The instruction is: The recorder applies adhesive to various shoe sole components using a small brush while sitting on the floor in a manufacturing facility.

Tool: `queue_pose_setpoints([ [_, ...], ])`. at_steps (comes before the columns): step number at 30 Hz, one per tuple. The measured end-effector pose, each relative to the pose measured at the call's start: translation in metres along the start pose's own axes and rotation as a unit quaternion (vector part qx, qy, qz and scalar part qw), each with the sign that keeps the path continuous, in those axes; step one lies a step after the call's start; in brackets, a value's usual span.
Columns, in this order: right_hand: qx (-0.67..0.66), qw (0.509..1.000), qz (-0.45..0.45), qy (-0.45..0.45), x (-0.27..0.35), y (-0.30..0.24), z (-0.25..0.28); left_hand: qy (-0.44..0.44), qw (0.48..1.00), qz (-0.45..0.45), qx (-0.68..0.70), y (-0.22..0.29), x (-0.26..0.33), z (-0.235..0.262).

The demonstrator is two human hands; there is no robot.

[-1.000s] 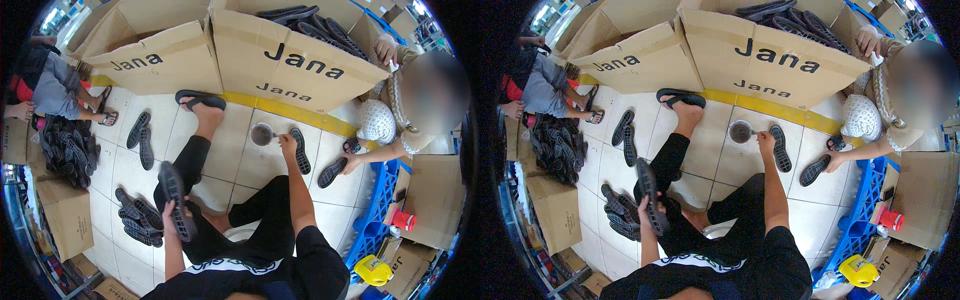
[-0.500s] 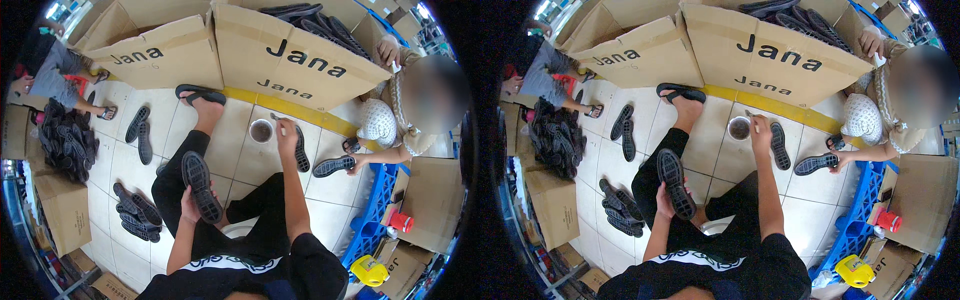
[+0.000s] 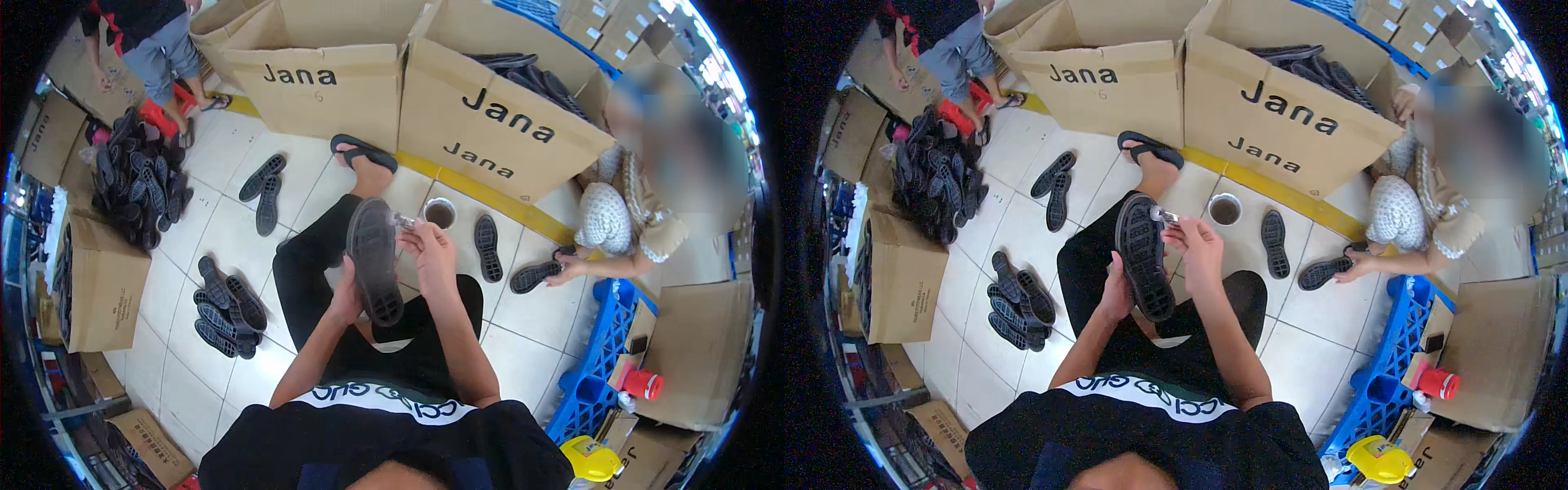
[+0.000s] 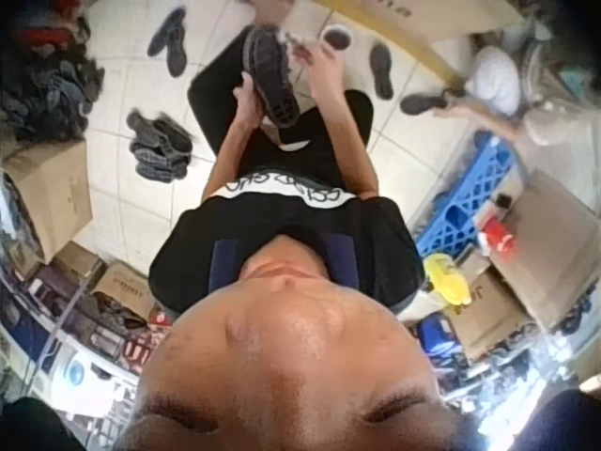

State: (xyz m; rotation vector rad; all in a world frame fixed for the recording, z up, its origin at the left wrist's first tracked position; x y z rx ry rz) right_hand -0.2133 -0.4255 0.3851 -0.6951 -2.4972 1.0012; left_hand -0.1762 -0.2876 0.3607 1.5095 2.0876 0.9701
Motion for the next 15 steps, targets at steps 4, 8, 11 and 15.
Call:
queue_pose_setpoints([
  [4,0.017,0.998,0.053,-0.012,0.03,-0.036,-0.034,-0.015,1.0,0.006,-0.011,-0.007,0.008,-0.022],
  [8,0.005,0.997,0.076,-0.027,0.047,-0.05,-0.046,-0.02,0.997,-0.061,-0.031,-0.001,0.013,-0.038],
  [11,0.003,0.996,0.086,-0.035,0.056,-0.055,-0.054,-0.034,0.992,-0.1,-0.067,-0.003,0.019,-0.035],
  [15,0.036,0.994,0.09,-0.046,0.065,-0.059,-0.055,-0.053,0.992,-0.077,-0.084,-0.002,0.027,-0.048],
])
Point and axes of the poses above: each hand's wrist, its own x-axis away from the middle knuckle, its own z-axis out of the back of the hand, y = z × x, the point moved 10 cm from there along -x, towards the middle knuckle, and after that the axes turned 11 degrees about -y, right-handed, at the moved point
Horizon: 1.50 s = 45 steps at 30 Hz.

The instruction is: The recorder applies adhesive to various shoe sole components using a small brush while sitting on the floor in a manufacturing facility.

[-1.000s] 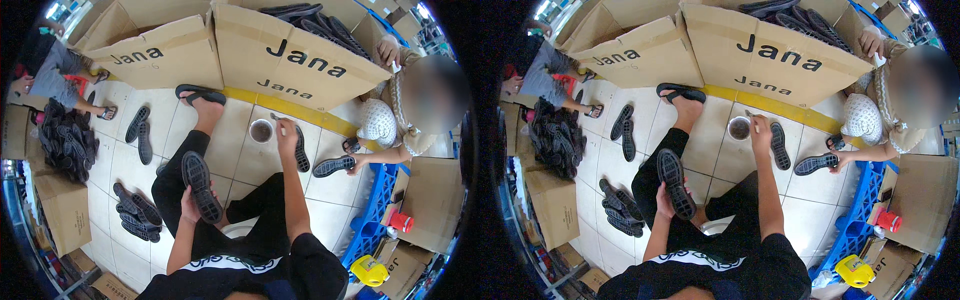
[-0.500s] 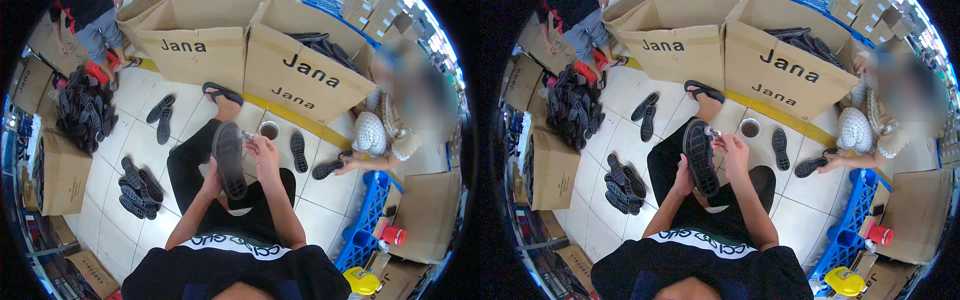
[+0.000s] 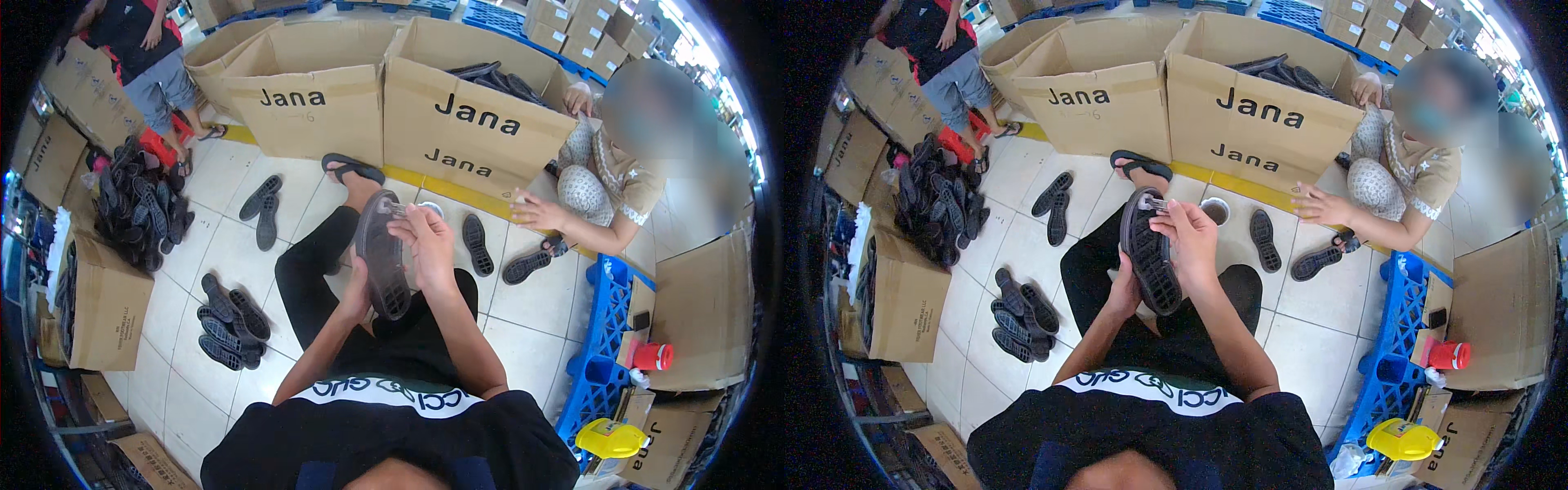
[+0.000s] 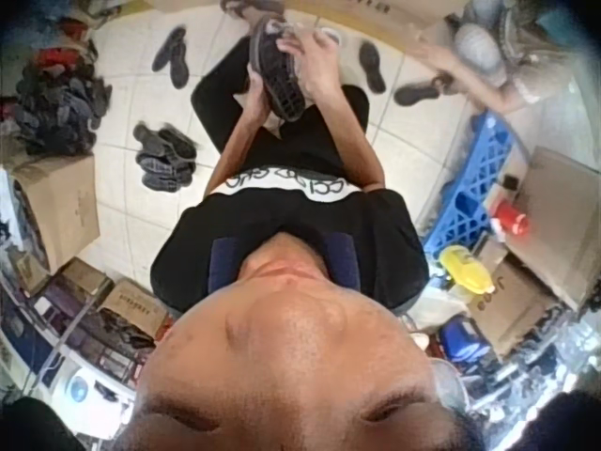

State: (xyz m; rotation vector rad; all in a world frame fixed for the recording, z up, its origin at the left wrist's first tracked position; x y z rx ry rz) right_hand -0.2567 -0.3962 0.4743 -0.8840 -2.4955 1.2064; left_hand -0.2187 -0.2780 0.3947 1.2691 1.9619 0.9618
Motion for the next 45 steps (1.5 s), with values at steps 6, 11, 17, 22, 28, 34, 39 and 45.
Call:
queue_pose_setpoints([
  [6,0.298,0.945,0.02,-0.131,0.025,-0.016,-0.029,0.01,0.999,0.002,0.041,0.029,0.003,-0.019],
  [11,0.414,0.886,0.071,-0.195,0.062,-0.018,-0.037,0.015,0.997,0.027,0.076,0.05,-0.005,-0.026],
  [17,0.507,0.834,0.068,-0.204,0.101,-0.027,-0.03,0.036,0.988,-0.037,0.143,0.073,-0.017,-0.021],
  [22,0.64,0.695,0.135,-0.299,0.106,-0.05,-0.047,0.039,0.991,-0.007,0.13,0.061,-0.02,-0.016],
  [28,0.671,0.663,0.265,-0.199,0.046,-0.11,-0.065,0.003,0.987,0.075,0.143,0.042,-0.014,-0.046],
  [34,0.714,0.546,0.358,-0.252,0.022,-0.115,-0.097,-0.036,0.984,0.081,0.153,0.047,-0.009,-0.065],
  [39,0.755,0.466,0.354,-0.295,0.02,-0.105,-0.108,-0.04,0.985,0.075,0.148,0.052,-0.008,-0.063],
  [45,0.772,0.425,0.361,-0.305,0.024,-0.103,-0.109,-0.03,0.984,0.081,0.155,0.054,-0.004,-0.062],
])
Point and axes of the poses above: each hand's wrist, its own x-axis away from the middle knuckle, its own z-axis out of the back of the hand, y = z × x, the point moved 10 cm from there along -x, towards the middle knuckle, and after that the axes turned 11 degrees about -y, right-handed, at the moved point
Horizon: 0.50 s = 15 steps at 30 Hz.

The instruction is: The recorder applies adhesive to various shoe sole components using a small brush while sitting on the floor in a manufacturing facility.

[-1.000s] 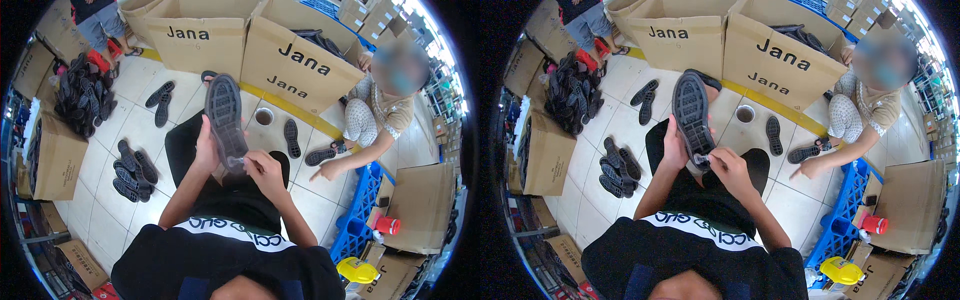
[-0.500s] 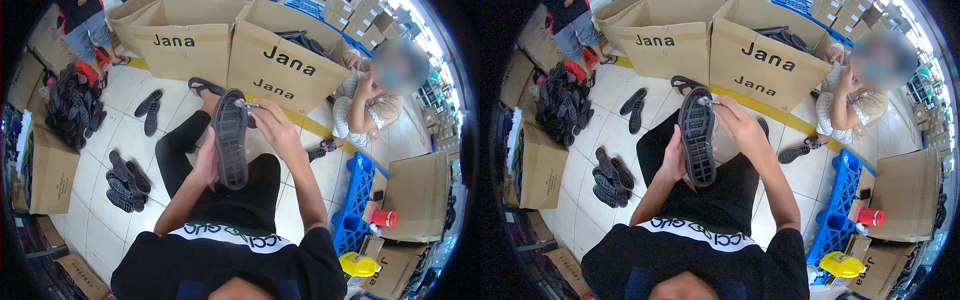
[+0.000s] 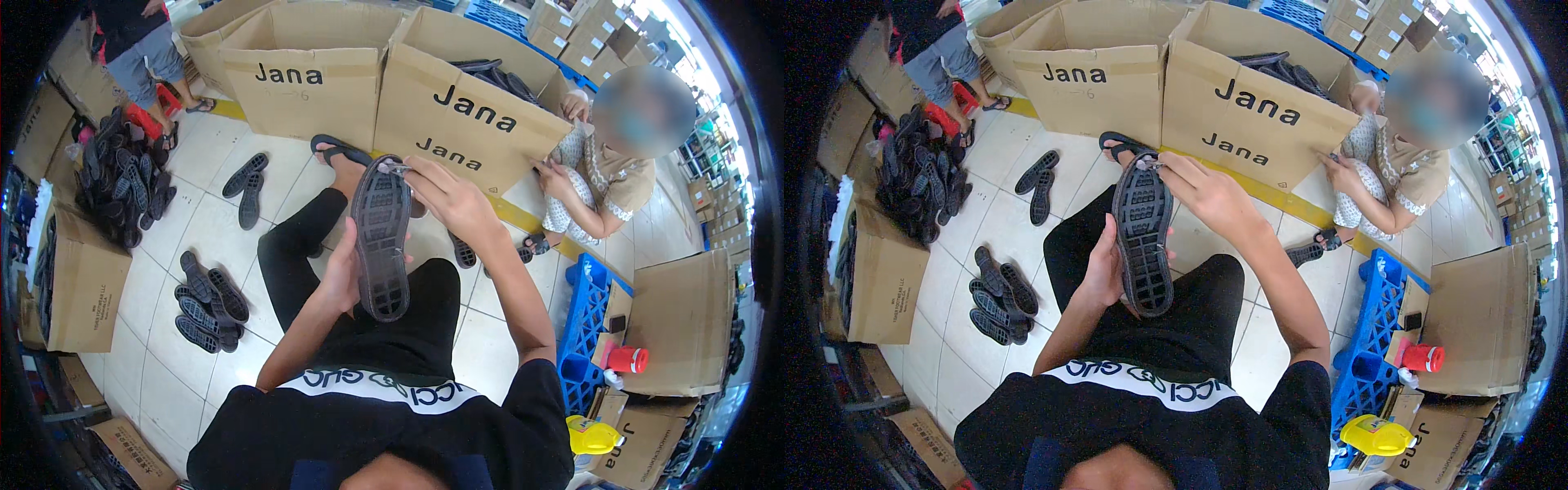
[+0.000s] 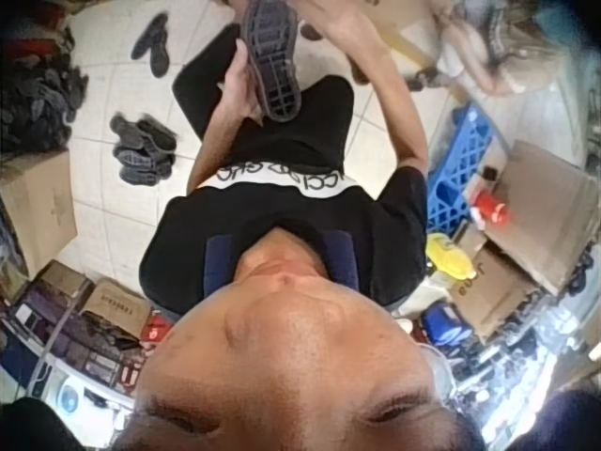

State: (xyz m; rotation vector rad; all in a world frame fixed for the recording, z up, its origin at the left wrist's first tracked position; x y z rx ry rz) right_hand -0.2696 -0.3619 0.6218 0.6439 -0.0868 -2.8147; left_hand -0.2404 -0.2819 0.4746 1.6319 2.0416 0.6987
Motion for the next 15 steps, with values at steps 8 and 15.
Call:
queue_pose_setpoints([
  [8,0.074,0.996,-0.016,-0.048,-0.006,0.0,-0.012,0.006,1.0,0.005,-0.023,0.0,0.0,0.006],
  [15,-0.079,0.961,-0.215,-0.157,0.023,-0.008,-0.072,0.103,0.994,-0.021,-0.027,-0.002,-0.007,0.034],
])
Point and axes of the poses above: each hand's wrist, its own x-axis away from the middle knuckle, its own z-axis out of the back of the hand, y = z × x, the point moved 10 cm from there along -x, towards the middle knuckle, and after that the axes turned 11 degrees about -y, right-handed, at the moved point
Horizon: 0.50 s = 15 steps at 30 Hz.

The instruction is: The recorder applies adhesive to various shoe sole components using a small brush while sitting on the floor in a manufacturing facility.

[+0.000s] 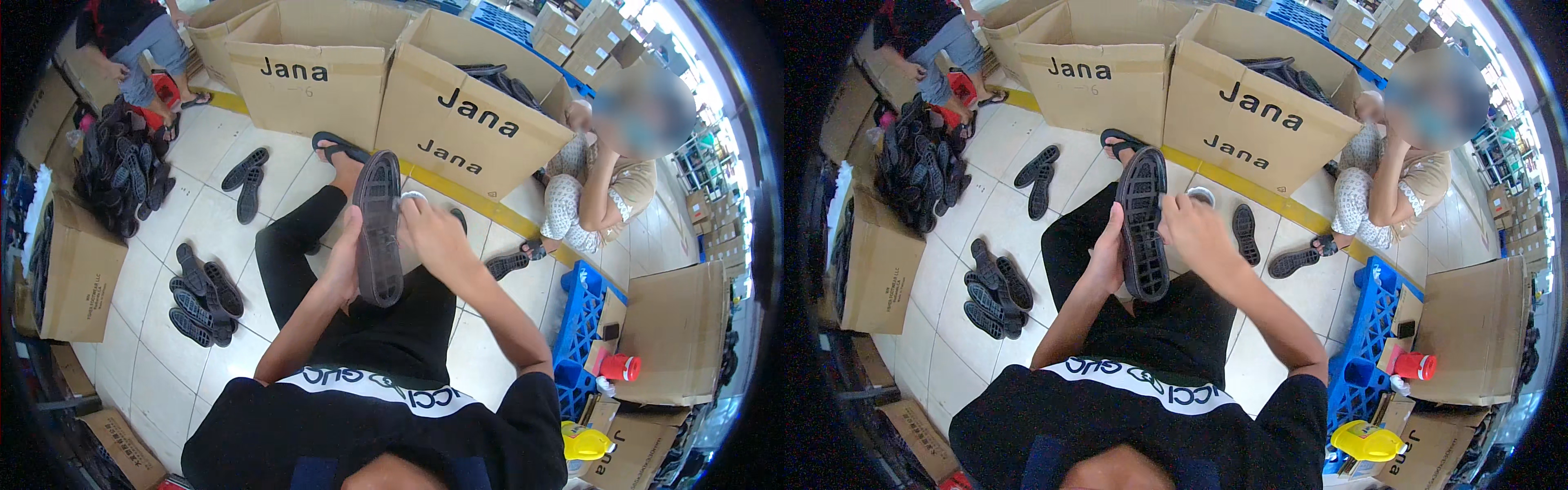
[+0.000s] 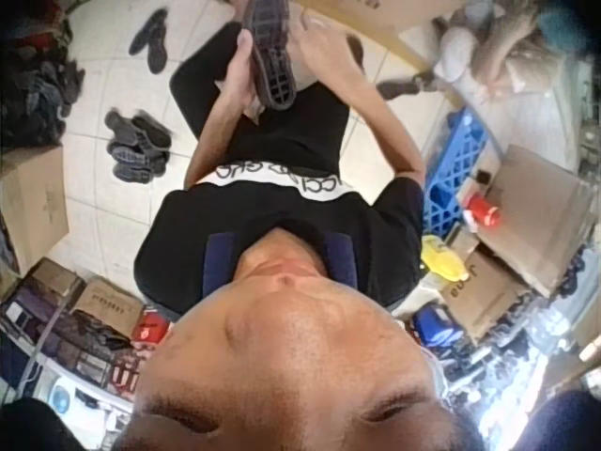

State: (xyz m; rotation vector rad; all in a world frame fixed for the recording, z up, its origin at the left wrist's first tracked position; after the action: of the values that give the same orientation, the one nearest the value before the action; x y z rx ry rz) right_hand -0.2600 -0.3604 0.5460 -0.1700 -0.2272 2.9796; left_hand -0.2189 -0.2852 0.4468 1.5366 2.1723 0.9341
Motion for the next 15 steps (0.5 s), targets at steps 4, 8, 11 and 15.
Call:
queue_pose_setpoints([
  [4,-0.053,0.997,0.055,-0.024,0.023,-0.024,-0.004,0.015,0.999,-0.029,0.021,0.004,-0.01,0.015],
  [8,-0.001,0.987,0.156,-0.04,0.043,-0.043,-0.004,0.013,0.998,-0.064,0.023,0.031,-0.009,0.015],
  [11,-0.014,0.981,0.175,-0.089,0.052,-0.048,-0.011,0.031,0.996,-0.086,0.006,0.044,-0.007,0.016],
  [15,-0.191,0.95,0.16,-0.186,0.047,-0.046,-0.015,0.006,0.996,-0.086,0.035,0.045,-0.008,0.012],
])
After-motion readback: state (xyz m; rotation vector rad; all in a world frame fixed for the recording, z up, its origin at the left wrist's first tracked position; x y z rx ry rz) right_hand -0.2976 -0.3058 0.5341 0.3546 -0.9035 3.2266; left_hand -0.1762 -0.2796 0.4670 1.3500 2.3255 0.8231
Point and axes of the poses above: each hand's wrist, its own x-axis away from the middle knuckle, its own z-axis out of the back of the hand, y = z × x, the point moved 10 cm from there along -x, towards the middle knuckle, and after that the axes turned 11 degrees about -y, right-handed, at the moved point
